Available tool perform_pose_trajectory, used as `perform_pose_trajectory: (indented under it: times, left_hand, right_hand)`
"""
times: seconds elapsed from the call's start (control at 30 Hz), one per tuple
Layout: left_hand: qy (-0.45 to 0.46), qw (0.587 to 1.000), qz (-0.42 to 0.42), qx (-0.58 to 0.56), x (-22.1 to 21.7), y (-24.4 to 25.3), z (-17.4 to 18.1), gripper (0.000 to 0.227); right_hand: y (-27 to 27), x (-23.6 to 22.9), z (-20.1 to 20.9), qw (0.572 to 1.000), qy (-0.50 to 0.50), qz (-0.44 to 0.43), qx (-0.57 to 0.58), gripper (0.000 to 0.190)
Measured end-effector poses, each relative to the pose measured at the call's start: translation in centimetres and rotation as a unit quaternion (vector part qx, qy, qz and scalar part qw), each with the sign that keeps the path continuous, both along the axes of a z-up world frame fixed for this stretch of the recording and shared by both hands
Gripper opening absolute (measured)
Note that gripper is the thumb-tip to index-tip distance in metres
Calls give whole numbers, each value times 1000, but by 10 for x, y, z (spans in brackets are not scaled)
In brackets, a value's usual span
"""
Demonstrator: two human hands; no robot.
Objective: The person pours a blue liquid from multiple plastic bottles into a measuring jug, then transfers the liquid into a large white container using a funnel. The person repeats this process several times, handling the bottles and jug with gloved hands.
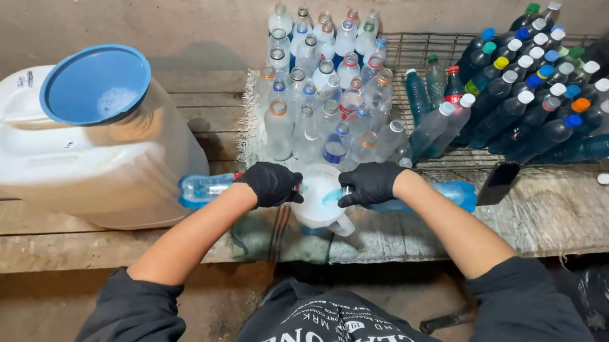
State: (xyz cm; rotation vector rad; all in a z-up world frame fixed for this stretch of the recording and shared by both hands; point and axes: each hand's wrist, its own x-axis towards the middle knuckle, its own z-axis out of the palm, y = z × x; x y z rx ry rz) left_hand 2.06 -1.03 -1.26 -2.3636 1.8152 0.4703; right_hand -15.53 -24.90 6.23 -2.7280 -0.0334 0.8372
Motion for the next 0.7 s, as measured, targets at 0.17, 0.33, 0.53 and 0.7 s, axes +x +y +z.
perform_pose_trajectory:
  times: [0.17, 0.33, 0.53, 0.7]
  left_hand:
    - [-47, 999, -6, -22, -2, -5, -31, 61]
    - [-59, 997, -3, -47, -7, -4, -20, 47]
    - [-72, 995, 0, -67, -2, -4, -25, 42]
    - [-88, 995, -5, -41, -9, -2, -6, 39]
  right_hand:
    - [9, 17, -17, 990, -3, 37, -134, 76]
    - [22, 23, 15, 986, 25, 58, -152, 75]
    - [22, 25, 25, 979, 37, 76, -187, 77]
    - [37, 19, 56, 978, 51, 76, -186, 65]
